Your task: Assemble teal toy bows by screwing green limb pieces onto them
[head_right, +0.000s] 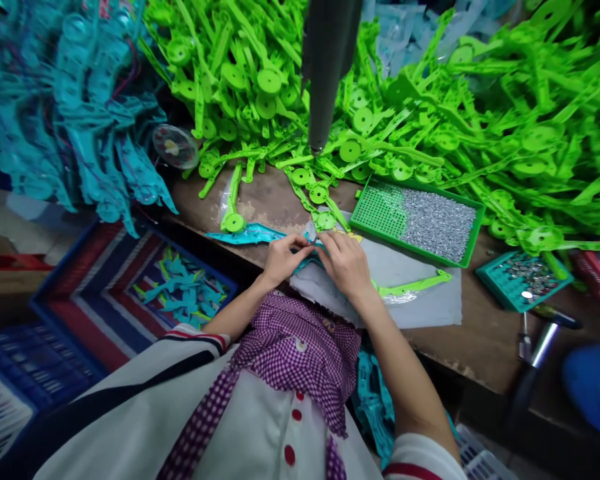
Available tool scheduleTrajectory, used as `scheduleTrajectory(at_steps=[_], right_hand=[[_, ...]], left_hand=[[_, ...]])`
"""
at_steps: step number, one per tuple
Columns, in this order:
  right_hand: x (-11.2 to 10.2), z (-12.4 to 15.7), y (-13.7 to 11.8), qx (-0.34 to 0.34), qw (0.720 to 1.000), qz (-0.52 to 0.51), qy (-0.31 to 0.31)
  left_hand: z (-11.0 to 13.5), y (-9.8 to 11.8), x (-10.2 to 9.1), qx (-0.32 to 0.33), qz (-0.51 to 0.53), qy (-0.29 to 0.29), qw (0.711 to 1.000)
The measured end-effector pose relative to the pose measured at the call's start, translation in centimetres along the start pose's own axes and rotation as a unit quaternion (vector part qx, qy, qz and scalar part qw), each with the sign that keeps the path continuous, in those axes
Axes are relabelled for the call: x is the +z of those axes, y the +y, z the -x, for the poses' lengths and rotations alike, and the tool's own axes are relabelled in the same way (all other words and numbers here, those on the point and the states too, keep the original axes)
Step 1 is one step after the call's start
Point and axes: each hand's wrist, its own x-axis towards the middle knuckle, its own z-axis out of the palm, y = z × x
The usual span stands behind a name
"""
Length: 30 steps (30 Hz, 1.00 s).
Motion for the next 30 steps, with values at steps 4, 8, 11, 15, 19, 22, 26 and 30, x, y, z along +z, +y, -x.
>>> scheduleTrajectory(at_steps=[4,8,11,15,19,22,26,30], right_hand=[[0.5,0.0,0.3,0.015,1.0,-0.026,0.005],[0.7,-0.2,0.2,0.035,0.989,-0.144,0.014],[0.6,-0.5,0.2,0.092,0.971,-0.22,0.022],[0.5,-0.4,0.6,0.178,0.95,-0.255,0.004],[0.8,0.2,0.6,0.145,0.97,-0.191,0.042],[1.4,0.7,0.3,0.067,0.991,-0.075,0.085],[2.1,1.0,-0.1,0.002,0.997,0.038,0.071],[2.2,0.7,0.0,-0.004,0.997,0.027,0.065]], left_hand=[[-0.4,-0.2,-0.4,-0.013,0.026,-0.033,0.999],[-0.5,-0.2,-0.8,-0.001,0.01,-0.056,0.998],[0.0,-0.1,-0.6,0.045,-0.015,-0.032,0.998],[1.0,-0.2,0.2,0.167,-0.049,0.025,0.984],[1.1,-0.4,0.8,0.159,-0.002,0.038,0.987],[0.6,-0.4,0.9,0.088,0.041,0.044,0.994],[0.1,-0.6,0.6,0.055,0.069,-0.003,0.996],[0.4,-0.8,0.1,0.089,0.051,-0.028,0.994]])
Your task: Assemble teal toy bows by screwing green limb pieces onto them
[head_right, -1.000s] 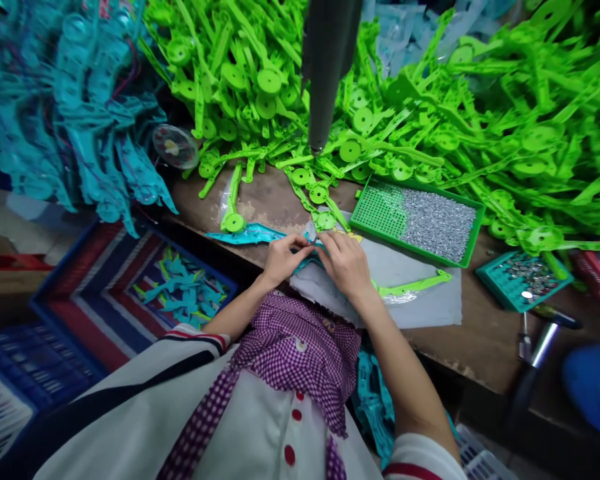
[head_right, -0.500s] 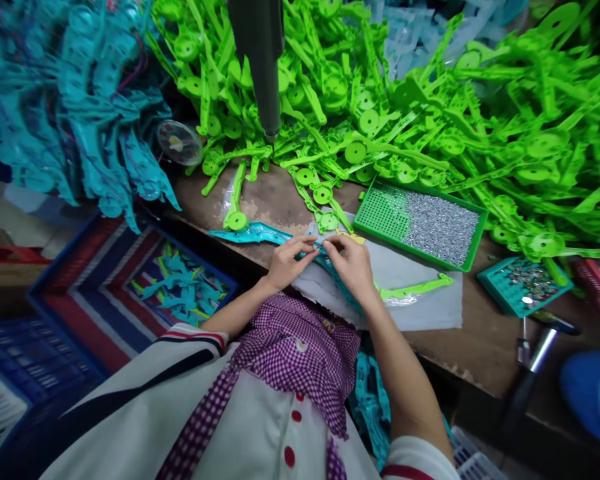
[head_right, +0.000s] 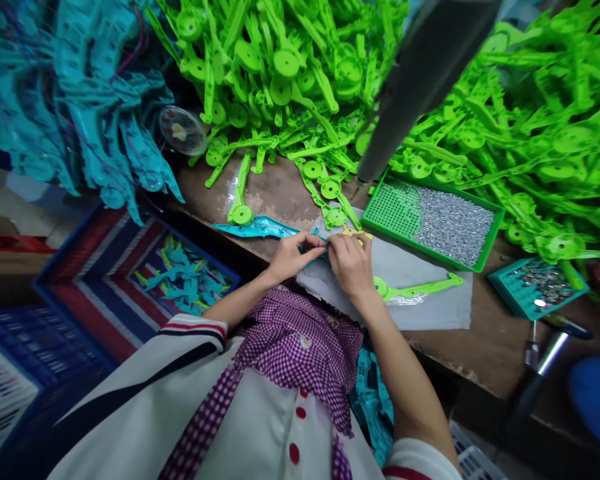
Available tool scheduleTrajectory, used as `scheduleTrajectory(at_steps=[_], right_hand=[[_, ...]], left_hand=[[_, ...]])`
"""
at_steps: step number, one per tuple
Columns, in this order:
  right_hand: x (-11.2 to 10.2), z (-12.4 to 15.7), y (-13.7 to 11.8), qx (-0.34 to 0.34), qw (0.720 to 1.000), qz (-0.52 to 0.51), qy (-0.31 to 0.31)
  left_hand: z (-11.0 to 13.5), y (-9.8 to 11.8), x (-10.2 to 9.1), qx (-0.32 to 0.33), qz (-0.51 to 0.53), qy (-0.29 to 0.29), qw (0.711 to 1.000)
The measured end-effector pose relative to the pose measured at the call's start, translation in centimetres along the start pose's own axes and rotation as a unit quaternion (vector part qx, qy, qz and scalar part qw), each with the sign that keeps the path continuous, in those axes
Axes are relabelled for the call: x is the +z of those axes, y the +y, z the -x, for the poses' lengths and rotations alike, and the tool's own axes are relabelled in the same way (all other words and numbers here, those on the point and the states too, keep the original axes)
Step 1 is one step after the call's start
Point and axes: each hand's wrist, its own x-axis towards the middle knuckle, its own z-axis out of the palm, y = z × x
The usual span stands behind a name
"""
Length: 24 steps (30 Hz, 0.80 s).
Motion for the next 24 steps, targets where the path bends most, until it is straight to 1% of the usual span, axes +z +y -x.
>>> scheduleTrajectory(at_steps=[2,5,8,11,13,15,18,20,22,24], right_hand=[[-0.1,-0.2,0.2,0.013,0.999,-0.03,-0.003],[-0.3,-0.4,0.5,0.042,0.997,-0.064,-0.022],[-0.4,-0.8,0.7,0.046,0.994,-0.073,-0.068],[-0.3,-1.2,0.7,0.04,0.992,-0.057,-0.109],[-0.3,-1.6,0.7,0.044,0.991,-0.04,-0.122],[-0.4,-2.0,0.7,0.044,0.99,-0.028,-0.134],[-0.7,-2.5,1.0,0.018,0.985,-0.04,-0.167],[-0.8,-2.4,1.1,0.002,0.983,-0.05,-0.179],[-0.7,-2.2,1.1,0.012,0.985,-0.039,-0.165],[-0.6,-1.8,0.7,0.037,0.989,-0.009,-0.14]], left_hand=[[0.6,0.0,-0.3,0.061,-0.058,0.004,0.996],[2.1,-0.2,-0.8,0.142,-0.182,0.004,0.973],[3.5,-0.6,-1.2,0.172,-0.279,-0.018,0.944],[4.2,-0.7,-1.5,0.199,-0.331,-0.026,0.922],[4.2,-0.6,-1.5,0.203,-0.352,-0.033,0.913],[4.0,-0.3,-1.5,0.186,-0.364,-0.048,0.911],[3.9,-0.1,-1.5,0.154,-0.365,-0.07,0.915],[3.9,-0.2,-1.5,0.148,-0.357,-0.074,0.92],[4.0,-0.3,-1.5,0.149,-0.344,-0.071,0.925],[4.0,-0.4,-1.5,0.145,-0.332,-0.069,0.93]])
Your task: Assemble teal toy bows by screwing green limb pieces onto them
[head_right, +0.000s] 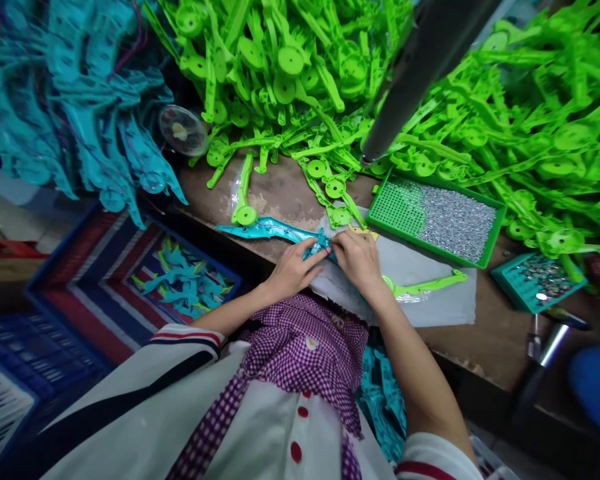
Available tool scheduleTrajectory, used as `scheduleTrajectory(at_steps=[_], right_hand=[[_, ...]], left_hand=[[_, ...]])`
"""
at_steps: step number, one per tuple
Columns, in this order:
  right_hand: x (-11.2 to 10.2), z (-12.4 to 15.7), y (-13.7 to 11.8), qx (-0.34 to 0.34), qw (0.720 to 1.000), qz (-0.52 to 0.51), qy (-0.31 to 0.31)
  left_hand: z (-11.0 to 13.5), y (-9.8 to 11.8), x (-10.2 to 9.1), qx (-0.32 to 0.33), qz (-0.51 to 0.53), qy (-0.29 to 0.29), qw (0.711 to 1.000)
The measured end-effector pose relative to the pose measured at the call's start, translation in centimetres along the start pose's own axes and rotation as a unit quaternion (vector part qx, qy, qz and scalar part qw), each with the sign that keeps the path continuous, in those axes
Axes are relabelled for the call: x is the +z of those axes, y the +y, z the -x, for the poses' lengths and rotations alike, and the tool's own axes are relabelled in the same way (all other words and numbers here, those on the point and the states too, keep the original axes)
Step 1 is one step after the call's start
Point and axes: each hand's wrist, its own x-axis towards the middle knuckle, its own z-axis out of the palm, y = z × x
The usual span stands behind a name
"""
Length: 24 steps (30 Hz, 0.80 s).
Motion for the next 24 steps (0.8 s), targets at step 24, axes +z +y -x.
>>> scheduleTrajectory(at_steps=[24], right_hand=[[1.4,0.2,1.7,0.065,0.978,-0.2,0.014]], left_hand=[[-4.2,0.2,-2.7,-0.091,0.046,-0.173,0.98]])
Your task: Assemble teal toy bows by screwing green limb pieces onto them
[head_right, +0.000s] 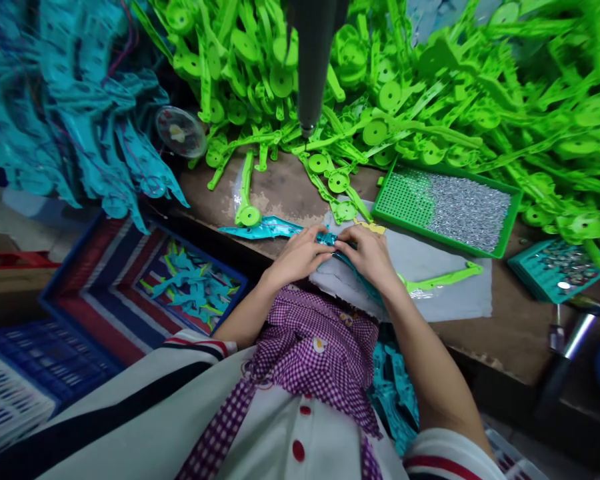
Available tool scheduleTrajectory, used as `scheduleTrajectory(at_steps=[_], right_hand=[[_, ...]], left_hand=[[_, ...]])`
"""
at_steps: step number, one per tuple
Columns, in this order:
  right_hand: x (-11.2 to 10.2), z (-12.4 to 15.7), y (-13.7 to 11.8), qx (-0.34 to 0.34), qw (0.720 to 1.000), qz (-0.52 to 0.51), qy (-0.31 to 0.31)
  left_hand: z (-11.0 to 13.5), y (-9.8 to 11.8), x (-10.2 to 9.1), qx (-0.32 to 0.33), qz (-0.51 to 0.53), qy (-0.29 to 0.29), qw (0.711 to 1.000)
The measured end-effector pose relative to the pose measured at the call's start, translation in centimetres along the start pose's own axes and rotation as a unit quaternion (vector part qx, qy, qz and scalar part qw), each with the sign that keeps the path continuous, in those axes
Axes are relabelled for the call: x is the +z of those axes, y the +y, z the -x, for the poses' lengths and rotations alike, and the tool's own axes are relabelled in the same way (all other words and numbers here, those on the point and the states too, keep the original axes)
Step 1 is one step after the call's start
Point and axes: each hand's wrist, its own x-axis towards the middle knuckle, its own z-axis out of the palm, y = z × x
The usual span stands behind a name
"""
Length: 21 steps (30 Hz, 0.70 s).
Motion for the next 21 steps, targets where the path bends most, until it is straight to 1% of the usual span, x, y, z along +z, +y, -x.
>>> scheduleTrajectory(at_steps=[2,4,9,11,13,15,18,21], right_hand=[[0.1,-0.2,0.1,-0.002,1.0,-0.003,0.003],[0.1,-0.2,0.2,-0.007,1.0,-0.012,0.002],[0.3,-0.1,-0.3,-0.011,1.0,0.012,0.009],[0.3,-0.1,-0.5,-0.01,0.999,0.033,0.014],[0.3,0.0,-0.7,-0.013,0.999,0.047,0.015],[0.4,0.1,-0.7,-0.016,0.998,0.057,0.013],[0.5,0.1,-0.6,-0.014,0.997,0.069,0.014],[0.6,0.1,-0.4,-0.011,0.998,0.061,0.015]], left_hand=[[-0.5,-0.2,0.0,-0.002,0.012,0.01,1.0],[-0.7,-0.3,0.3,0.004,0.023,0.033,0.999],[0.0,-1.2,1.0,0.026,0.075,0.096,0.992],[0.3,-1.6,0.9,0.029,0.094,0.13,0.987],[0.2,-1.9,0.6,0.037,0.1,0.146,0.984],[-0.4,-2.2,0.0,0.053,0.085,0.126,0.987],[-1.5,-2.4,-0.8,0.071,0.046,0.062,0.994],[-2.2,-2.4,-1.5,0.089,0.037,0.016,0.995]])
